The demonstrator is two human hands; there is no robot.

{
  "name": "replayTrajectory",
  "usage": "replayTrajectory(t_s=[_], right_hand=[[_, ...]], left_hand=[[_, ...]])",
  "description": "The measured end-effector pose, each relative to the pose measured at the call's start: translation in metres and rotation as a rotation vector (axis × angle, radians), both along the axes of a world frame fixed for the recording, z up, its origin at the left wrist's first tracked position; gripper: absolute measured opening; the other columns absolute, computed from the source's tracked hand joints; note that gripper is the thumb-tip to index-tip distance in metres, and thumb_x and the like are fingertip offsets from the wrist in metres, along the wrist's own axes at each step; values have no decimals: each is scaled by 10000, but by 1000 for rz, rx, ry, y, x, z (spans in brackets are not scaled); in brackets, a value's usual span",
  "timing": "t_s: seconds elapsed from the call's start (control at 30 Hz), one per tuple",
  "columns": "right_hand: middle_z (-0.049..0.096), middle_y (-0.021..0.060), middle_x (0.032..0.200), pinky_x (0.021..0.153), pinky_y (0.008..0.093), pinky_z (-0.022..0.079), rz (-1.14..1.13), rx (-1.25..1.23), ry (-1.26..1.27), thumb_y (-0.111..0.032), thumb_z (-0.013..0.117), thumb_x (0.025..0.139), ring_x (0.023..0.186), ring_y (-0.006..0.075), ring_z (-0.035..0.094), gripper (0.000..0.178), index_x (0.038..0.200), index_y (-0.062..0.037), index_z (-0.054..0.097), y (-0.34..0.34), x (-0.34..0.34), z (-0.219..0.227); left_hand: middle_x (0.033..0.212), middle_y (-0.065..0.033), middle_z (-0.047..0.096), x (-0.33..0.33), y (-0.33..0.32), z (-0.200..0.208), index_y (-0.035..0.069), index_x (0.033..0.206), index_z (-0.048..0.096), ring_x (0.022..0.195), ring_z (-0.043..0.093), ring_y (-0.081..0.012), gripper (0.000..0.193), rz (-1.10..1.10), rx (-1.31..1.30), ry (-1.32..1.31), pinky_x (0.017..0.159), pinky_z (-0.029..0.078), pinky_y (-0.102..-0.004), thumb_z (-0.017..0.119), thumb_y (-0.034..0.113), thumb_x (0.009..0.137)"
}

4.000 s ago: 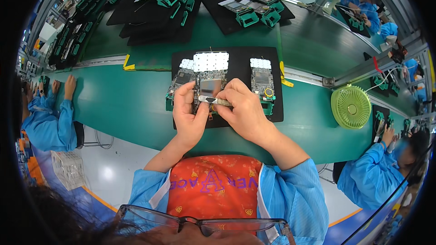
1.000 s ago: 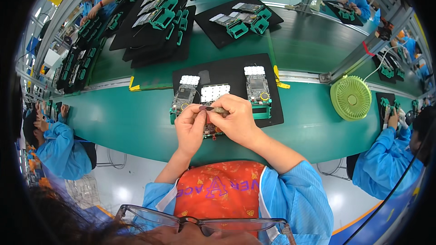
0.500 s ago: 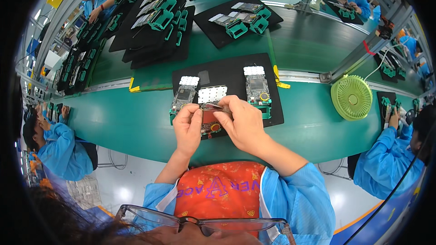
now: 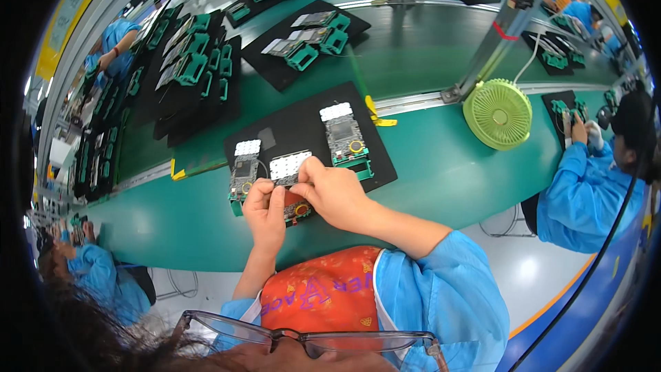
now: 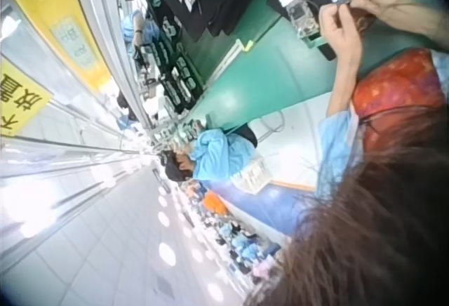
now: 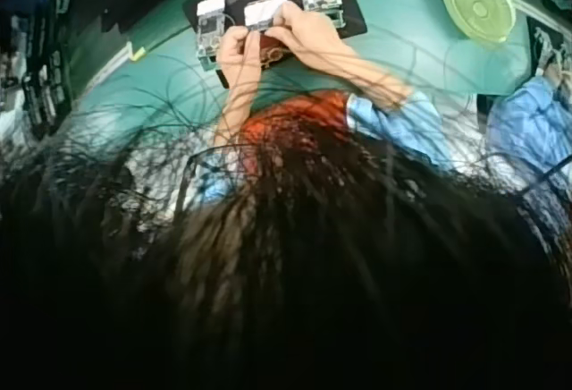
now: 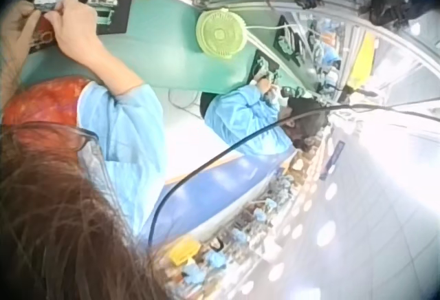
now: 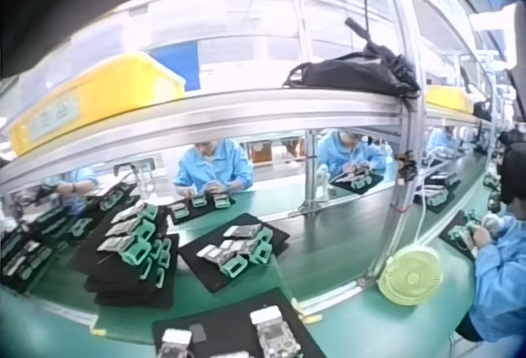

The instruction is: The person peels protective films from circuit boards using tweezers, attaches keypad components onto the boards by hand, and places trays of assembled boards onto a conveyor belt.

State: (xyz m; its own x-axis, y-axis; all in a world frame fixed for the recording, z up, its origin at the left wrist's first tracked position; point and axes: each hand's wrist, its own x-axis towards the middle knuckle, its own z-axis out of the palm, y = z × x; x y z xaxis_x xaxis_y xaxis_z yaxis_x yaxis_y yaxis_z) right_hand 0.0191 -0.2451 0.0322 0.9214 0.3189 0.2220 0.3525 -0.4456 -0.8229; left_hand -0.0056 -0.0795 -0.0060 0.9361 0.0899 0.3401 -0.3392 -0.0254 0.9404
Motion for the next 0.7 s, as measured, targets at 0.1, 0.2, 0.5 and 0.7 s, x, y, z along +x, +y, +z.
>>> replayTrajectory(t_s=[0.1,0.2,0.5,0.7], right_hand=[[614,122,687,551,371,477,-16,33,-25,-144,672,868,615,306,632,210,911,-37,496,-2,0,-10],[616,121,690,552,374,481,-22,8,-30,-146,672,868,614,306,632,208,904,-38,498,-6,-1,-15],[656,169,714,618,382,507,-249,78,153,-324,745,788,671,304,664,410,1006,-10,598,-67,32,-10],[677,104,730,646,346,504,-187,126,307,-322,709,832,659,188,641,382,970,32,665,-110,67,-77]], left_hand=[[858,-54,523,0,-3,-2,-15,843,489,718,524,-74,137,64,69,-10,625,453,-203,610,12,899],[821,-56,531,2,-6,-4,-18,844,497,708,529,-92,143,65,107,-69,616,454,-227,627,20,889],[749,-70,615,44,1,9,-41,896,583,666,544,-101,123,171,272,113,616,455,-266,624,74,897],[994,-207,570,85,7,10,-66,1155,507,927,569,-274,341,401,679,95,833,455,-367,625,63,862]])
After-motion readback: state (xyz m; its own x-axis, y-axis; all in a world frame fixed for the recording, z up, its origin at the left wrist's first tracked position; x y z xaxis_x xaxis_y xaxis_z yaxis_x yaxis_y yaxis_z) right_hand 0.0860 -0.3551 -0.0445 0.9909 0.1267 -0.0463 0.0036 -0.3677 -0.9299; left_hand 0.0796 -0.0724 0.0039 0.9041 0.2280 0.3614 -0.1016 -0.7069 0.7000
